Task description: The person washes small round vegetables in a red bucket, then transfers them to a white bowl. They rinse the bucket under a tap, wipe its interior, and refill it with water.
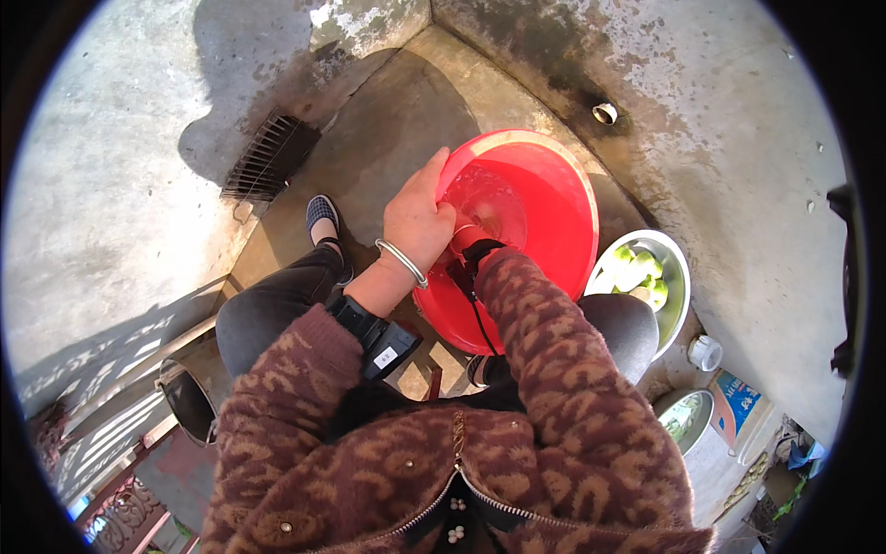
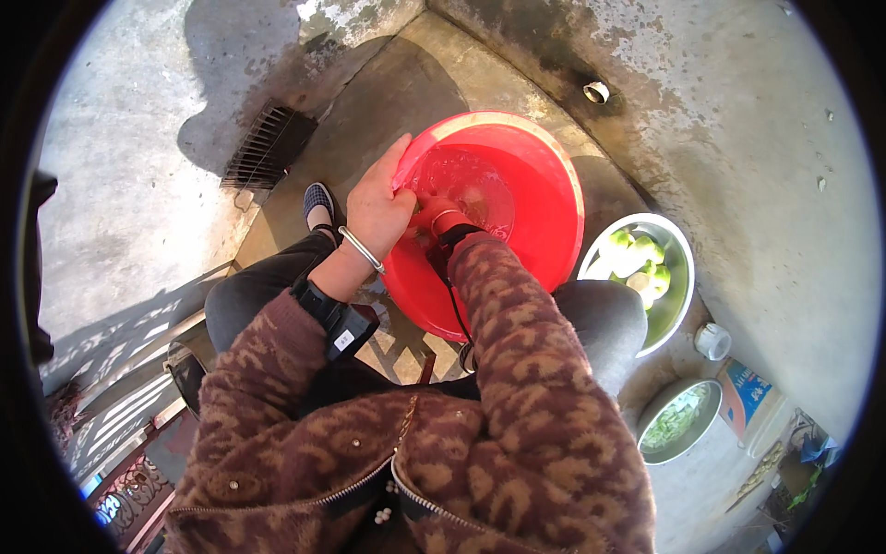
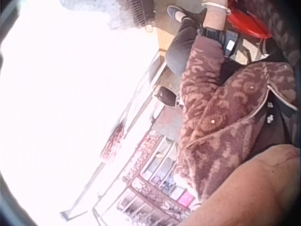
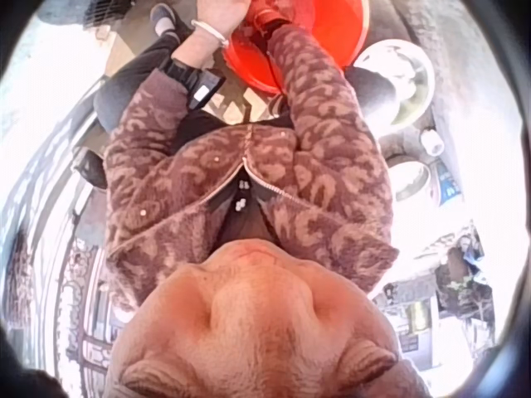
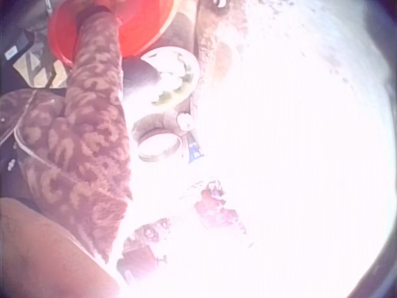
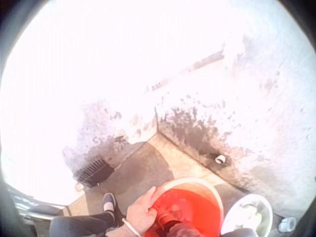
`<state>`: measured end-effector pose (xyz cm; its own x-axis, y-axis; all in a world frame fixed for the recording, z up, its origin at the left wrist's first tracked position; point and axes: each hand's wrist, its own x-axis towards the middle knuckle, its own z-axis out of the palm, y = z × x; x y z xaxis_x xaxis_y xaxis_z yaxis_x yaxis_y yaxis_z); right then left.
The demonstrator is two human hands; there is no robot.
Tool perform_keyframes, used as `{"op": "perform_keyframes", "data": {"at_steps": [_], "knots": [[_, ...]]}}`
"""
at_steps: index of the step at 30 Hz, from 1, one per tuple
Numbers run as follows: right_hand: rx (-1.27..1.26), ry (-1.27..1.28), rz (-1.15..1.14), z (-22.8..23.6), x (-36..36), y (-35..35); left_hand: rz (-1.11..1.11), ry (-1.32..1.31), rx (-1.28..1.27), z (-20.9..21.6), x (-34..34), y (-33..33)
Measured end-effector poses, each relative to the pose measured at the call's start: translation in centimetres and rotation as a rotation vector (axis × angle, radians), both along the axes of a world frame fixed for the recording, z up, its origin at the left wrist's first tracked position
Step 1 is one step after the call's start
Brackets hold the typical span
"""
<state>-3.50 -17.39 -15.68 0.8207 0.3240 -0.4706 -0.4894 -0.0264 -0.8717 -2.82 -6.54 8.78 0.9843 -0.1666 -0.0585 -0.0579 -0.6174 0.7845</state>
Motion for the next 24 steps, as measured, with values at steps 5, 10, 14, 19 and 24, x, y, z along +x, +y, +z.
{"op": "perform_keyframes", "data": {"at_steps": [5, 10, 14, 19, 24], "knots": [[0.080, -0.028, 0.069, 0.5, -1.5, -0.4, 0.002, 0.022, -0.050, -0.2, -0.2, -0.1], [0.241, -0.082, 0.276, 1.9, -4.6, -1.9, -0.022, -0.048, 0.044, -0.3, 0.0, 0.0], [0.310, -0.120, 0.522, 1.8, -6.1, -3.0, -0.034, -0.081, 0.044, -0.5, 0.0, -0.1], [-0.148, -0.380, 0.815, 0.6, -5.4, -3.5, -0.026, -0.102, 0.046, -0.9, 0.0, 0.0], [-0.201, -0.190, 0.740, 2.4, -5.0, -2.9, -0.013, -0.075, 0.056, -1.0, -0.2, 0.2]]}}
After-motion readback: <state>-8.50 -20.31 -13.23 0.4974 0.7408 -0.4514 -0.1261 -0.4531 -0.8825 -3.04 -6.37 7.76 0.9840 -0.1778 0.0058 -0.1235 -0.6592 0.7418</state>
